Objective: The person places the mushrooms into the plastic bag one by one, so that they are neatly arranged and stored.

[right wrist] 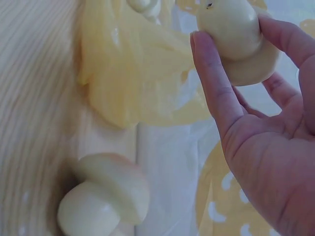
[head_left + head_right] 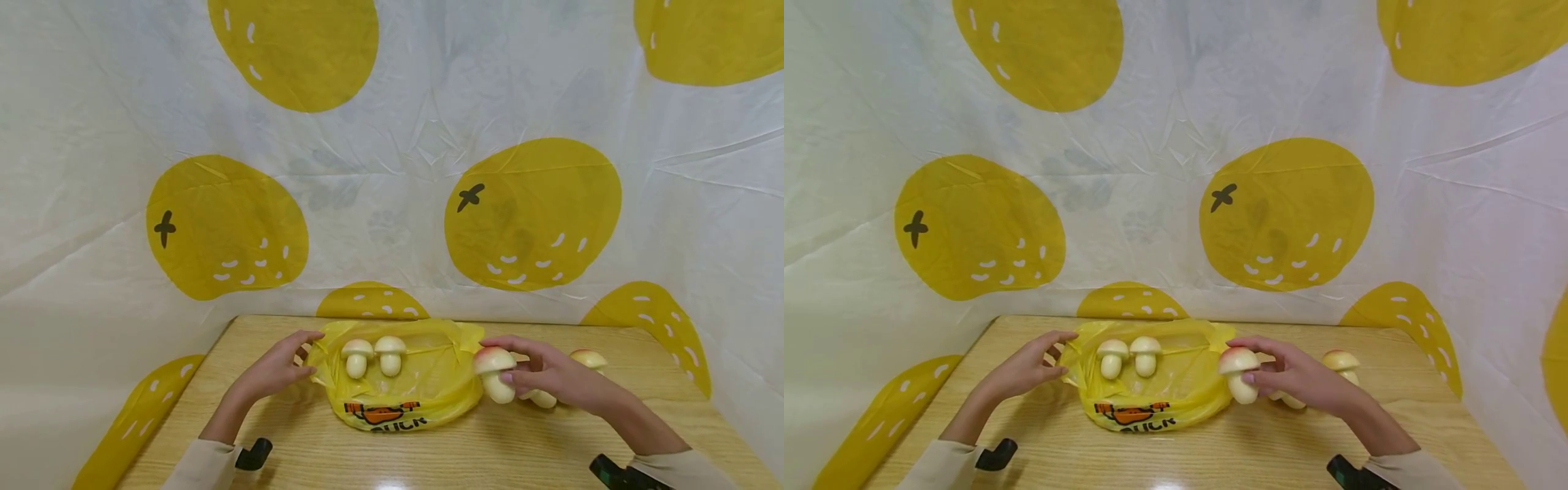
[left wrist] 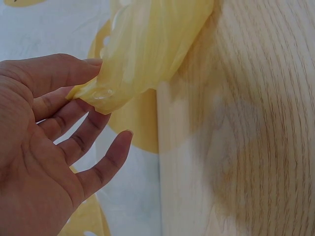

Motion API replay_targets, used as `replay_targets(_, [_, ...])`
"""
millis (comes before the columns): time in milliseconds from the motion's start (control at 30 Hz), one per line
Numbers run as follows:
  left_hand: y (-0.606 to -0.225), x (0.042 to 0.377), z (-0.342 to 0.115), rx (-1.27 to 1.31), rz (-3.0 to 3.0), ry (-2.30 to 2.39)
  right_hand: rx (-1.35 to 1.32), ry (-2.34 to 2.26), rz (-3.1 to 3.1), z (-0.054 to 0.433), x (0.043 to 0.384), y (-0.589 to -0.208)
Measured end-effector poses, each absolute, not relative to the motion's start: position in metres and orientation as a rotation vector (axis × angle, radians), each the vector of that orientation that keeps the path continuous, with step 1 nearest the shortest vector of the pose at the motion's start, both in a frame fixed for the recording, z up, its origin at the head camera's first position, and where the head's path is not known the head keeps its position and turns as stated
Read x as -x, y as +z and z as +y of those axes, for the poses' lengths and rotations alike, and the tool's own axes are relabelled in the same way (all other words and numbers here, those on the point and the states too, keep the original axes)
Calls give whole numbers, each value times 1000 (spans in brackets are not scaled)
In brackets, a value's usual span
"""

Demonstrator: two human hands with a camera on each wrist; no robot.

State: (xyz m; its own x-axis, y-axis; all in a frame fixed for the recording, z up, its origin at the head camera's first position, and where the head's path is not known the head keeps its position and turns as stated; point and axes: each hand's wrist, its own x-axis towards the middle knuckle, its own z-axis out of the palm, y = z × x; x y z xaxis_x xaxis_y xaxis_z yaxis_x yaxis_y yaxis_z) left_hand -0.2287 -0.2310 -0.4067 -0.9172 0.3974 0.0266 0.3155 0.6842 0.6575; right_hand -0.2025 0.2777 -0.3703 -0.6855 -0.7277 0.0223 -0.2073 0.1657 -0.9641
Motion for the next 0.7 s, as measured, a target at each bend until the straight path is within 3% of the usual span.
replay_targets(700, [-406,229,-229,-589,2762,1064,805,-1537,2158,214,234,-351])
